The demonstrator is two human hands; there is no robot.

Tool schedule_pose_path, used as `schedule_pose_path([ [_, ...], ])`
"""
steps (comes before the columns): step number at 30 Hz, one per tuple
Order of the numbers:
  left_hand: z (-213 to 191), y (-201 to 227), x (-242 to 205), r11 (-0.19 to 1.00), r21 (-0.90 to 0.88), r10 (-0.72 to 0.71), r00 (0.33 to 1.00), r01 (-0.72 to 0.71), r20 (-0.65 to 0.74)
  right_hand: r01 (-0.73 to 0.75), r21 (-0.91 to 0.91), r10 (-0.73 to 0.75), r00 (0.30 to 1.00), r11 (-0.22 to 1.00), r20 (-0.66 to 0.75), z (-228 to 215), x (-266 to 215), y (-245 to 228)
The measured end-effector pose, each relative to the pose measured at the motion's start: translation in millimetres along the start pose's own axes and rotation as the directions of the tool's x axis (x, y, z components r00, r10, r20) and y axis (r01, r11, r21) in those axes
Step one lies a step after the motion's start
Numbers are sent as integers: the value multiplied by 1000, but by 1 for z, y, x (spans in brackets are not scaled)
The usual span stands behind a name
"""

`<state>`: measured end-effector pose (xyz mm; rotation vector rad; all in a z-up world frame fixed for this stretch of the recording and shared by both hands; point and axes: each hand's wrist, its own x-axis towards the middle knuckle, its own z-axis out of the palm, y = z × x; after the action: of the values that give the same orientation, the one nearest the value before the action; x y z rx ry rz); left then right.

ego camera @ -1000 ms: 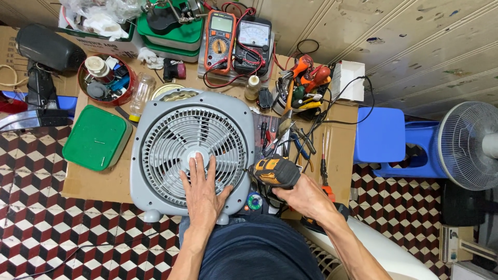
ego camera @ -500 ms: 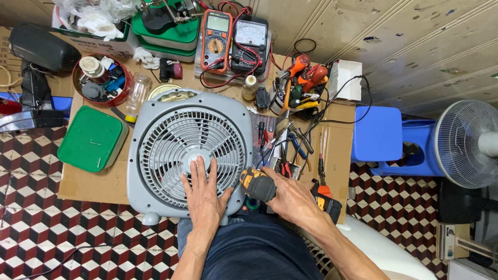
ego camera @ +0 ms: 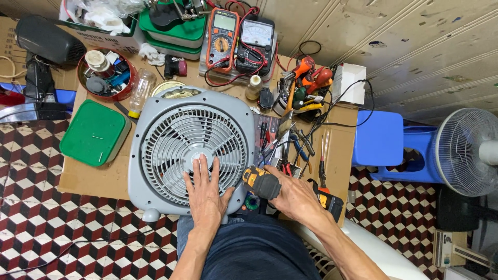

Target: Repairing a circular box fan by disassembling the front grill and internal components.

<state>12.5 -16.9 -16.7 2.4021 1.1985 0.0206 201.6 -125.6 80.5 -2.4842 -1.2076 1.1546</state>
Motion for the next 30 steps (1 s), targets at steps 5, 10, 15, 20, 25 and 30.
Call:
schedule_pose_path([
  [5,2,0,-1,1000,-13,7,1000,-7,-10,55,-29,-55,998,998,-12,-4,6,3],
  [10,0,2,-1,1000,1,-2,1000,2,8,-51,-46,54,996,998,77,-8,9,-1],
  [15,0,2,0,1000,-1,8,1000,-8,5,-31,-52,36,996,998,80,-9,10,-1],
  [20,1,1,-1,1000,-18,16,1000,-17,-10,19,-48,-15,997,999,76,1,19,19],
  [25,-1,3,0,1000,-27,15,1000,-16,-7,73,-70,-70,997,995,45,5,24,26],
  [30,1,2,-1,999,-47,23,999,-24,-25,59,-102,-50,995,993,86,-7,20,13],
])
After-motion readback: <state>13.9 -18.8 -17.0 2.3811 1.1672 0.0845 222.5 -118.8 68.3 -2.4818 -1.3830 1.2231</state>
